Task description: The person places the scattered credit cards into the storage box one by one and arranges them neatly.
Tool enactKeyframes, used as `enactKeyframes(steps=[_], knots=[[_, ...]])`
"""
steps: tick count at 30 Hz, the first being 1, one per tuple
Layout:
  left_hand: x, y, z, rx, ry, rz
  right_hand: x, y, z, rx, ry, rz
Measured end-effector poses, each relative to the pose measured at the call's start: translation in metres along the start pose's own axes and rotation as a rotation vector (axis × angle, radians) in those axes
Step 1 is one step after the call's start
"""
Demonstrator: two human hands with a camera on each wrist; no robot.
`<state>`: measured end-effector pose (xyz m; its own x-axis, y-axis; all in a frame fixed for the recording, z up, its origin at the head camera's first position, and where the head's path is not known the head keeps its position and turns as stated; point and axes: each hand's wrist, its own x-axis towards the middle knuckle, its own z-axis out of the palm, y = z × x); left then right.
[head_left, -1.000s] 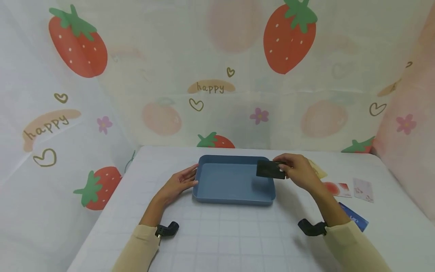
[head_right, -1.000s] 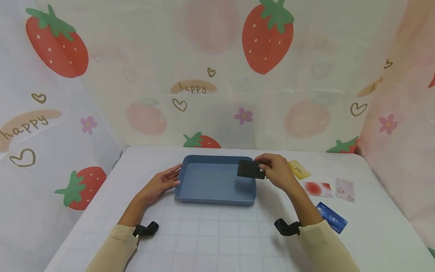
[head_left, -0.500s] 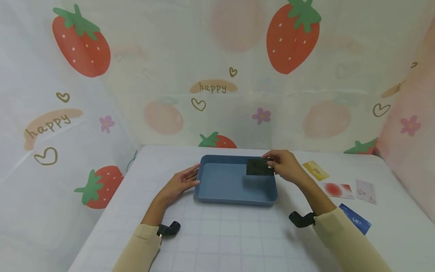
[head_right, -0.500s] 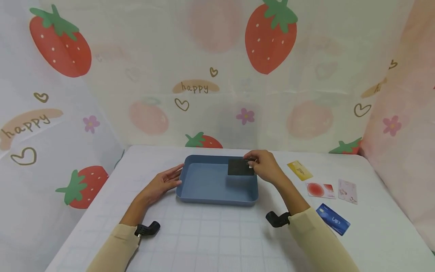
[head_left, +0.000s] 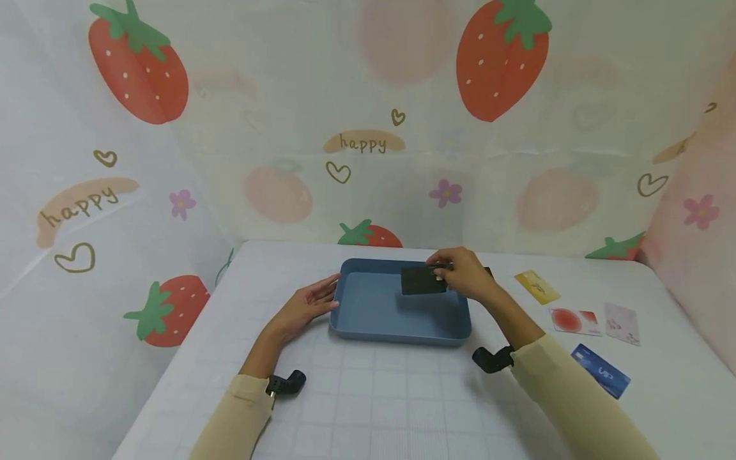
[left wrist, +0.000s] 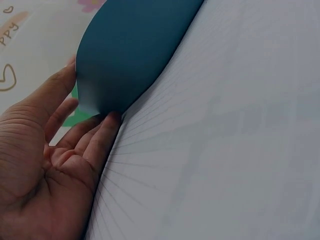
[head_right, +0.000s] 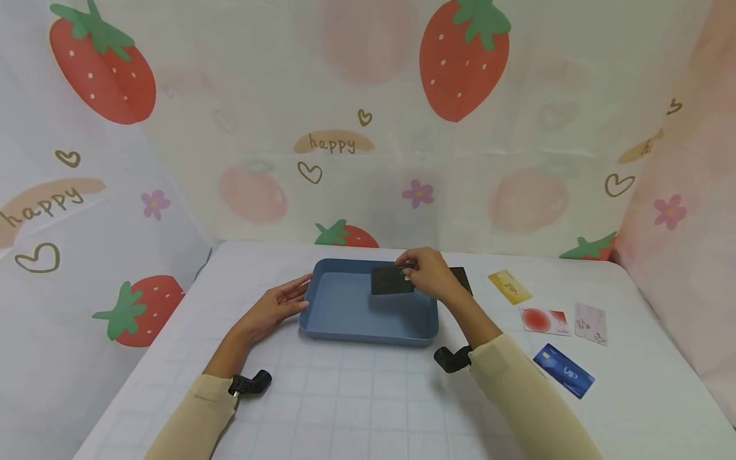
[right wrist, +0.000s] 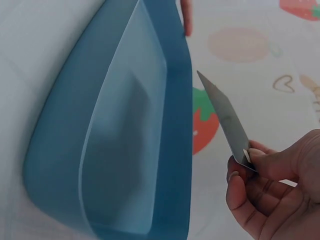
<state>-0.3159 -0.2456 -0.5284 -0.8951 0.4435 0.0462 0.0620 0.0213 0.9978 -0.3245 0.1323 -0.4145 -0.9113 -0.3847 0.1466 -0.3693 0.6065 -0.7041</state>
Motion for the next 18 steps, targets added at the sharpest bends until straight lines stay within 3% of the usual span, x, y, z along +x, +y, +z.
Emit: enactKeyframes(steps=[18], knots=[[0.000,0.000,0.000,-0.005,0.004,-0.013,0.019,-0.007,0.016,0.003,-0.035,0.009]])
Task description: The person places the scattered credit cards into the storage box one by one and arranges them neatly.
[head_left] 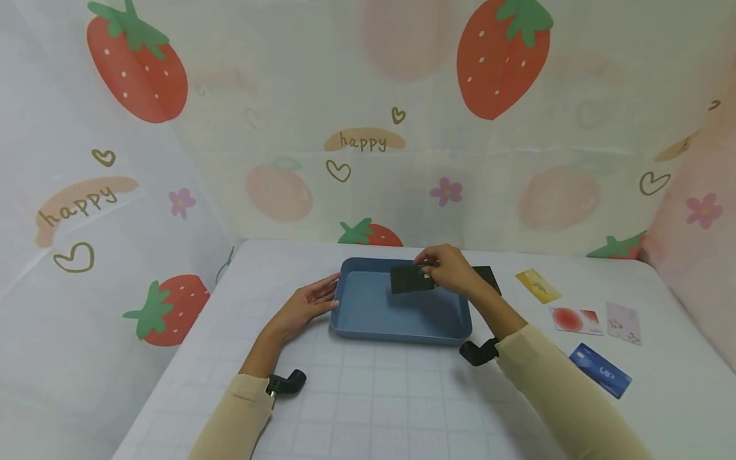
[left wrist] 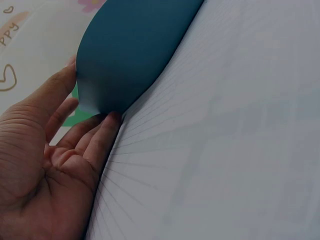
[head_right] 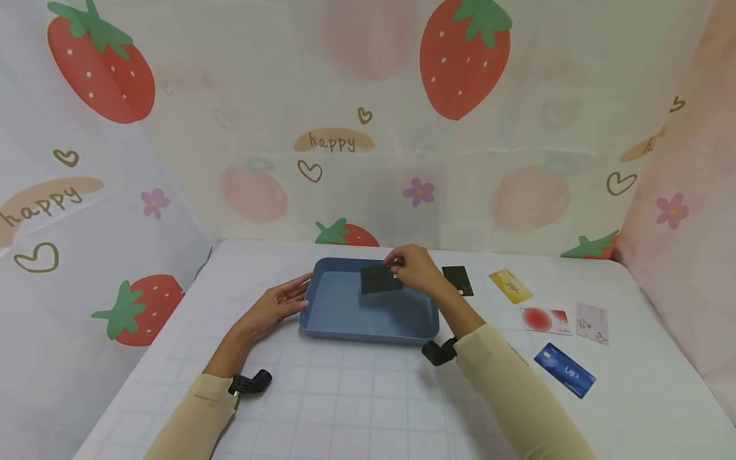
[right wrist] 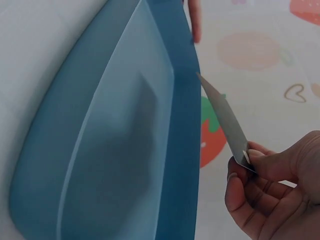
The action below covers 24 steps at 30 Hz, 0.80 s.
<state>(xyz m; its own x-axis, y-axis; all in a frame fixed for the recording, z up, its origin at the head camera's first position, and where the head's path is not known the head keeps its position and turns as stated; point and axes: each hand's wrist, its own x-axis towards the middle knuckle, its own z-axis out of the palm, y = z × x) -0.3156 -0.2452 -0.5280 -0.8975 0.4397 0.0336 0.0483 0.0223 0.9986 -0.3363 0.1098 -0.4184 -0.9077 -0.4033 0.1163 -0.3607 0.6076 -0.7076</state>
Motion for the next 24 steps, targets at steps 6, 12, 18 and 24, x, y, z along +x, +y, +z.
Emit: enactKeyframes(steps=[6,12,18,24], knots=[[-0.001,0.000,0.001,0.005,0.000,0.003,0.004,-0.003,0.003,0.000,0.000,-0.011],[-0.001,0.000,0.001,-0.006,0.001,0.008,0.008,-0.005,0.007,-0.002,-0.005,-0.025],[-0.002,-0.001,0.001,-0.036,-0.001,0.006,0.012,-0.006,0.015,0.002,-0.012,-0.025],[-0.001,0.000,0.001,-0.021,-0.004,0.010,0.020,-0.008,0.024,0.008,-0.014,-0.024]])
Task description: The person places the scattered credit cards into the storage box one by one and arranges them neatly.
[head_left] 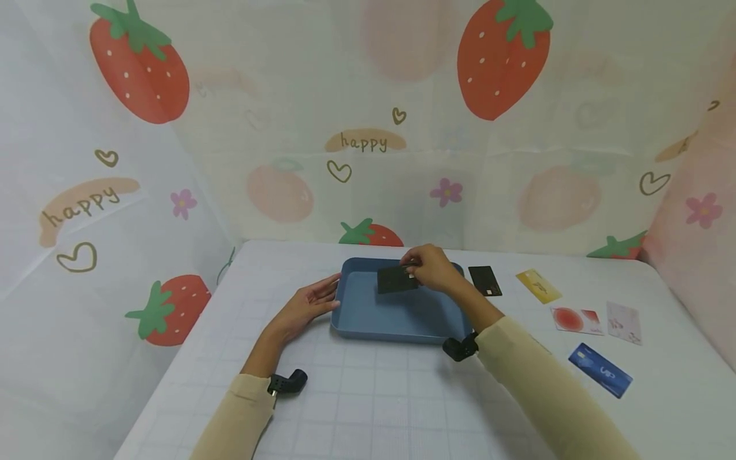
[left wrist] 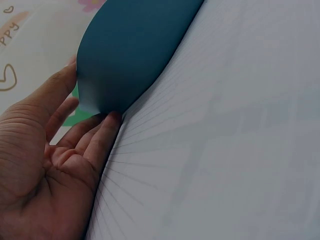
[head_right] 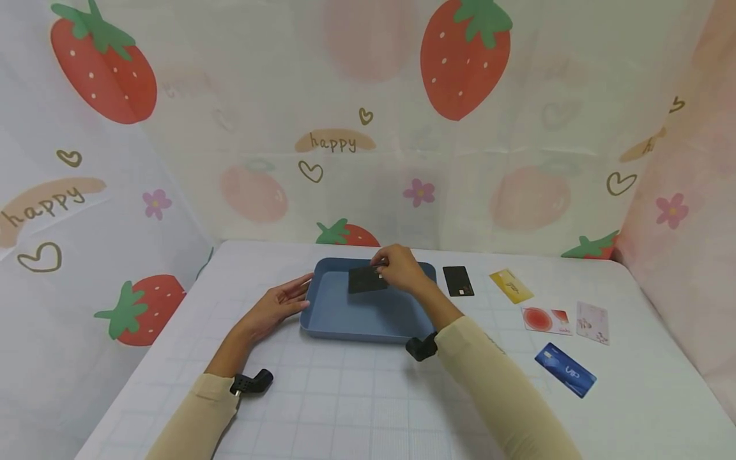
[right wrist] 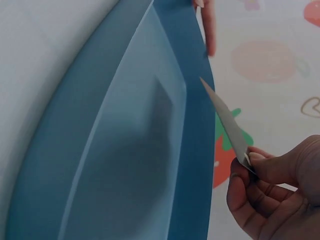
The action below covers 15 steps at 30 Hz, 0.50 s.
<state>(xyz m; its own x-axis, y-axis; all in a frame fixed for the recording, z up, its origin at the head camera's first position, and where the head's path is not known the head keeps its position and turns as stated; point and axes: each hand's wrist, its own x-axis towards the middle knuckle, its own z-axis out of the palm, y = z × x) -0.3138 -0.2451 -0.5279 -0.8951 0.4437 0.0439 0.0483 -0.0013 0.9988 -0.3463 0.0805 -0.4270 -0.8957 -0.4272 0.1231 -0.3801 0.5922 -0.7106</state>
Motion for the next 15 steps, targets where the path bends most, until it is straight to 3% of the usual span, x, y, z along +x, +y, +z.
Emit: enactKeyframes(steps=[15], knots=[[-0.001,0.003,0.000,0.005,-0.004,-0.002,0.015,-0.010,0.023,0.010,-0.008,0.038]])
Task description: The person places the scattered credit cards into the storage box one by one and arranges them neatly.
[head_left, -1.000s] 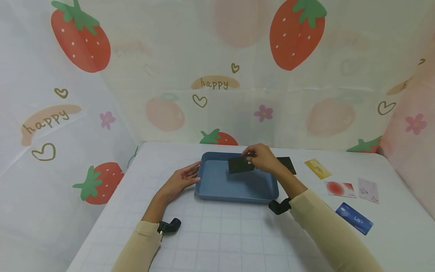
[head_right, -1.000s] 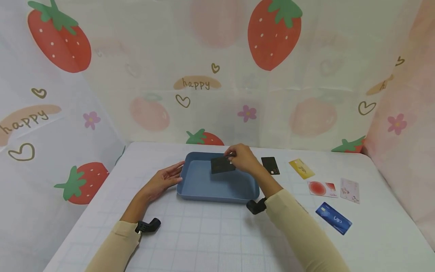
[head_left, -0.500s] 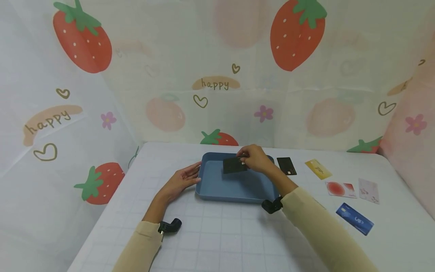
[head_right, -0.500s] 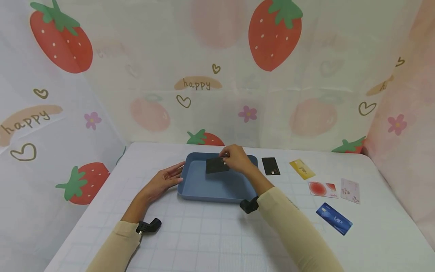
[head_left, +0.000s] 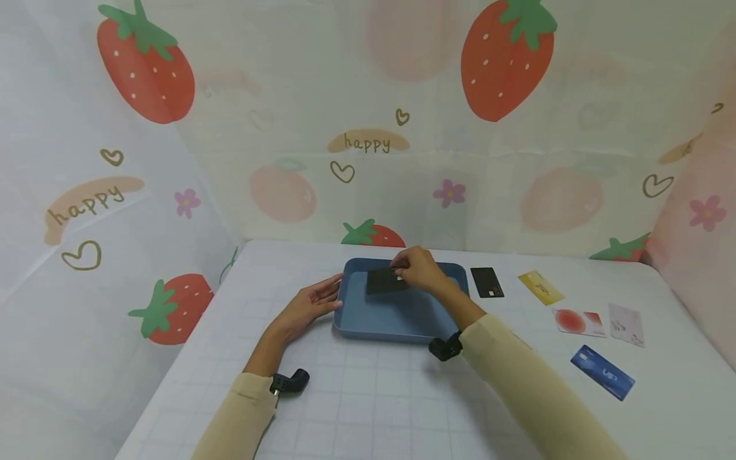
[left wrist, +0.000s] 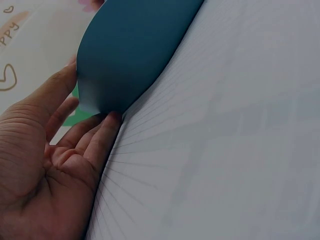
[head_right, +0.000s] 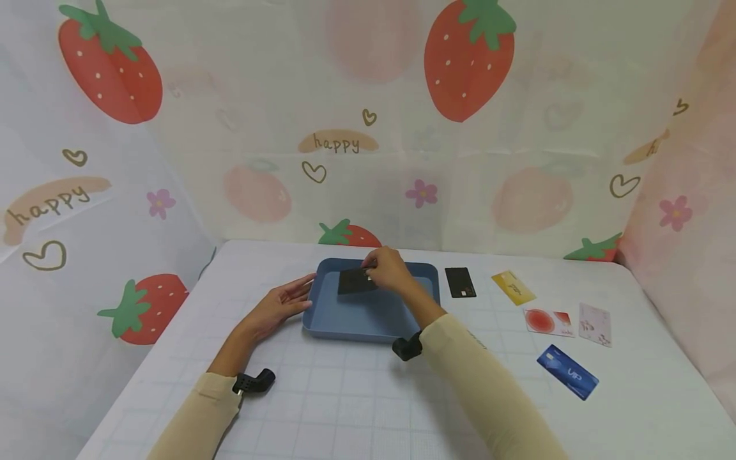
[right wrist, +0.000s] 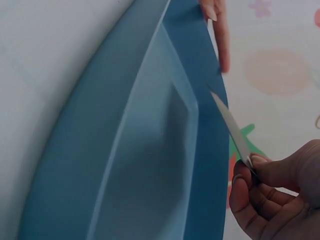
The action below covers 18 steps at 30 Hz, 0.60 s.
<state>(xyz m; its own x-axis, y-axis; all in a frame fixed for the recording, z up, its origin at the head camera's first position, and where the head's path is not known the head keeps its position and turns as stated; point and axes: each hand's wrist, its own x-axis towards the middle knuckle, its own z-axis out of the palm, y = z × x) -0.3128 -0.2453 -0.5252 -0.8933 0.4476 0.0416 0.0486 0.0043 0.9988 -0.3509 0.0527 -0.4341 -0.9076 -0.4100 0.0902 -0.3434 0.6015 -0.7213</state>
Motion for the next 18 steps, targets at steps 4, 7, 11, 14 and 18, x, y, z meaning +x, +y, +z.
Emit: enactKeyframes(steps=[4,7,11,14,18], knots=[[0.000,0.000,0.000,0.003,0.005,0.000,0.004,-0.002,0.007,0.005,-0.001,0.028],[0.001,-0.002,-0.001,0.004,0.003,0.004,0.008,-0.002,0.012,0.002,0.002,0.039],[0.002,-0.004,-0.002,0.012,-0.004,0.016,0.011,-0.003,0.019,0.009,-0.004,0.060],[0.002,-0.004,-0.002,0.008,-0.008,0.021,0.014,-0.003,0.024,0.018,-0.015,0.083],[0.003,-0.004,-0.001,0.006,-0.006,0.017,0.016,-0.004,0.028,0.036,-0.020,0.110]])
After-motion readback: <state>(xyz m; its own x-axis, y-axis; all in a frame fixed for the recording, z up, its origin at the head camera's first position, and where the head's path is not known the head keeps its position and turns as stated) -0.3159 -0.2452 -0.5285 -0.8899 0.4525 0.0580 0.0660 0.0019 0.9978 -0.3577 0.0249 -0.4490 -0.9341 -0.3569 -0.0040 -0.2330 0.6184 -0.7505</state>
